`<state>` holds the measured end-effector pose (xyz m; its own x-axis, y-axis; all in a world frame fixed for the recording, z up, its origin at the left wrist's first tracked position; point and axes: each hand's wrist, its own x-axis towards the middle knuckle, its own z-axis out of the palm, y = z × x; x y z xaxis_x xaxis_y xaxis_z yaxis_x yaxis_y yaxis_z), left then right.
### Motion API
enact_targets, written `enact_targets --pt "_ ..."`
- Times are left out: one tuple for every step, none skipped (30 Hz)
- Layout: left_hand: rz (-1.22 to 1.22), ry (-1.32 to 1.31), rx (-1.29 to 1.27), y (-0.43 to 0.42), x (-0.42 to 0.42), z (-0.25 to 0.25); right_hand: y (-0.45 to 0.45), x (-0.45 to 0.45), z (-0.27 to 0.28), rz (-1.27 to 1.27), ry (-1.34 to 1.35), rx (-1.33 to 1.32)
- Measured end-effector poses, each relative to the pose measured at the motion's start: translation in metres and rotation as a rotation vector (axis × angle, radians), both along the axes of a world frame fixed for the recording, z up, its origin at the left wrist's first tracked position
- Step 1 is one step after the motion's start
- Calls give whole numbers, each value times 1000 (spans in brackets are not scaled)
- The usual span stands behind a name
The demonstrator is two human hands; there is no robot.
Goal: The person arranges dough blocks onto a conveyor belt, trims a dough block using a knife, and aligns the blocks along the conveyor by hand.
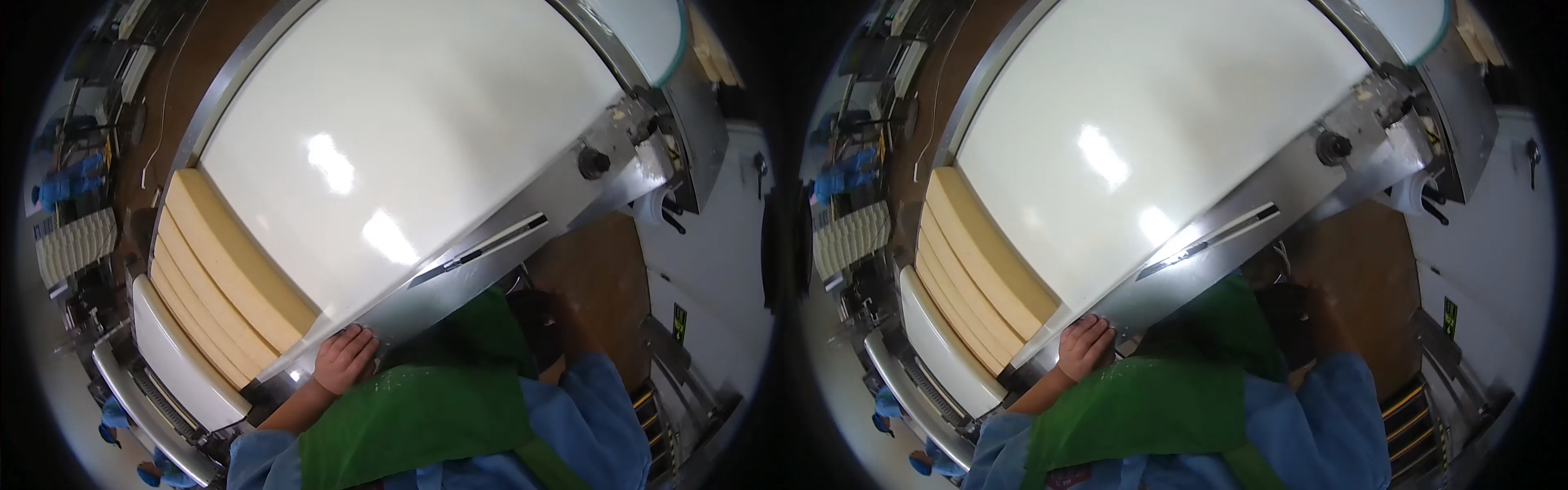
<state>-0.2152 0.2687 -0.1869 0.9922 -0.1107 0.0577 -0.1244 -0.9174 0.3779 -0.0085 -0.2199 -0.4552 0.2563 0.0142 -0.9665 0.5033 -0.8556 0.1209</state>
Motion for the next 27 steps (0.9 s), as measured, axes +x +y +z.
enact_targets --pt "3 -6 -4 -1 1 1 -11 -13 -11 -26 -20 24" --pt "-7 12 -5 1 3 3 -24 -27 -23 -53 -40 49" --pt "-17 32 -4 3 5 6 -29 -37 -27 -78 -58 75" --pt "-26 52 -7 3 6 10 -36 -42 -32 -82 -64 85" --pt "-20 53 -12 3 8 10 -30 -37 -34 -74 -66 98" --pt "-10 52 -14 1 8 11 -26 -32 -31 -63 -60 102" --pt "-3 54 -14 1 8 11 -23 -27 -28 -48 -60 105" --pt "-17 75 -31 3 7 12 -18 -24 -25 -41 -62 109" --pt "-27 89 -41 5 6 10 -15 -18 -29 -32 -64 118" --pt "-28 107 -46 5 3 8 -8 -11 -30 -14 -66 133" --pt "-36 114 -45 4 3 8 -3 -5 -35 12 -65 144" --pt "-37 122 -40 4 6 10 3 2 -43 44 -65 162" --pt "-37 124 -31 5 7 9 11 8 -52 72 -65 182" --pt "-39 107 -2 3 4 5 17 16 -63 107 -70 205" --pt "-11 92 -25 3 3 2 20 23 -72 146 -78 230" --pt "18 76 -48 2 3 -1 26 31 -77 186 -85 255" --pt "50 61 -73 -2 4 -1 30 39 -83 227 -91 279" --pt "65 24 -43 -3 6 0 35 48 -87 277 -101 305" --pt "83 -13 -11 -5 8 2 39 57 -91 332 -108 333" --pt "112 -23 75 -10 11 5 45 66 -93 386 -113 355" --pt "144 -24 158 -18 10 9 54 73 -93 441 -117 379" --pt "249 -94 225 -27 7 6 62 78 -92 500 -120 406" --pt "346 -164 300 -38 3 1 73 84 -92 551 -125 435" --pt "406 -202 302 -53 -3 1 87 88 -84 599 -126 468" --pt "457 -246 306 -68 -11 1 101 92 -77 643 -136 501" --pt "442 -299 431 -82 -23 -6 114 95 -70 680 -143 529" --pt "437 -311 415 -93 -38 -9 128 99 -63 710 -153 562"
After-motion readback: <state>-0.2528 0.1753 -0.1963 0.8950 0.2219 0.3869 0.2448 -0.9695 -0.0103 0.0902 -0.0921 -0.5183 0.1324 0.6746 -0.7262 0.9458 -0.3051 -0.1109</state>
